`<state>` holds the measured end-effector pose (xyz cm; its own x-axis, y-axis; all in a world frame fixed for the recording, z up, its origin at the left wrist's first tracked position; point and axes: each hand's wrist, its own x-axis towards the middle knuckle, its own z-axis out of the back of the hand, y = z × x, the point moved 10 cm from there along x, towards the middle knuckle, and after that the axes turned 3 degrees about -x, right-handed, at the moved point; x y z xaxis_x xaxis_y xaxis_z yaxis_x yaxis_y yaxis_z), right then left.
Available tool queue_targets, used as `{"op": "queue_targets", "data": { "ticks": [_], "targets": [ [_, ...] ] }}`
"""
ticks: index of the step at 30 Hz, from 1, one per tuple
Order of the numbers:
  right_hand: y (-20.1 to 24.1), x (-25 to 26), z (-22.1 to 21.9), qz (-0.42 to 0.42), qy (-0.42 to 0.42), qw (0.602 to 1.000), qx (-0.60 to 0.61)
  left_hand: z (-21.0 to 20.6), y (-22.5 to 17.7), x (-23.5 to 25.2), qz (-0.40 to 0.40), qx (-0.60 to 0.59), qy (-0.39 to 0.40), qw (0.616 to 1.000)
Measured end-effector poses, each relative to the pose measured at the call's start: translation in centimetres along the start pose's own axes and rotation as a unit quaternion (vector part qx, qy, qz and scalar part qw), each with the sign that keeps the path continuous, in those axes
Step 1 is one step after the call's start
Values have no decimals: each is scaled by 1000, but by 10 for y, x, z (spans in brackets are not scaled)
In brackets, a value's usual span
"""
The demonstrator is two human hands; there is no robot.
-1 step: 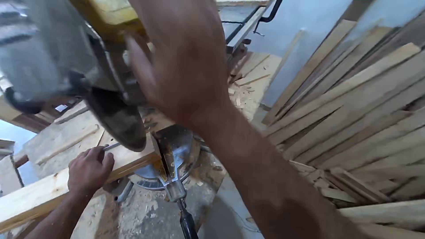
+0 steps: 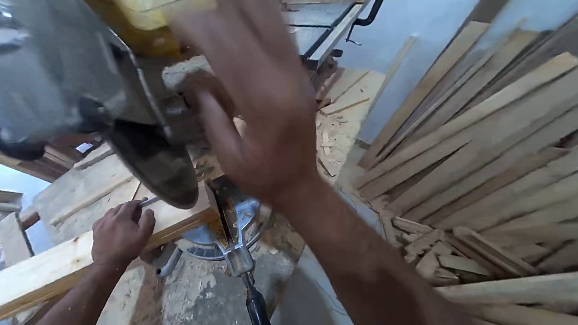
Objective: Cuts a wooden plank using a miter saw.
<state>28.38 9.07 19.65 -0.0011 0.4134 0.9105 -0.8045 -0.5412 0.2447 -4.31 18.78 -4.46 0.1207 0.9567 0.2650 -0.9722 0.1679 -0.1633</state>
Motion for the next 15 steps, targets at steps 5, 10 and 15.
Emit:
{"op": "queue_targets", "data": {
  "ticks": [5, 10, 15],
  "targets": [
    [-70, -212, -154, -201, 391, 897, 45, -1, -1, 1, -9, 13, -14, 1000],
    [-43, -263, -185, -52, 509, 859, 33, 3, -3, -2, -15, 12, -26, 999],
    [-13, -265, -98, 21, 422, 903, 81, -1, 4, -3, -27, 9, -44, 999]
  ]
}}
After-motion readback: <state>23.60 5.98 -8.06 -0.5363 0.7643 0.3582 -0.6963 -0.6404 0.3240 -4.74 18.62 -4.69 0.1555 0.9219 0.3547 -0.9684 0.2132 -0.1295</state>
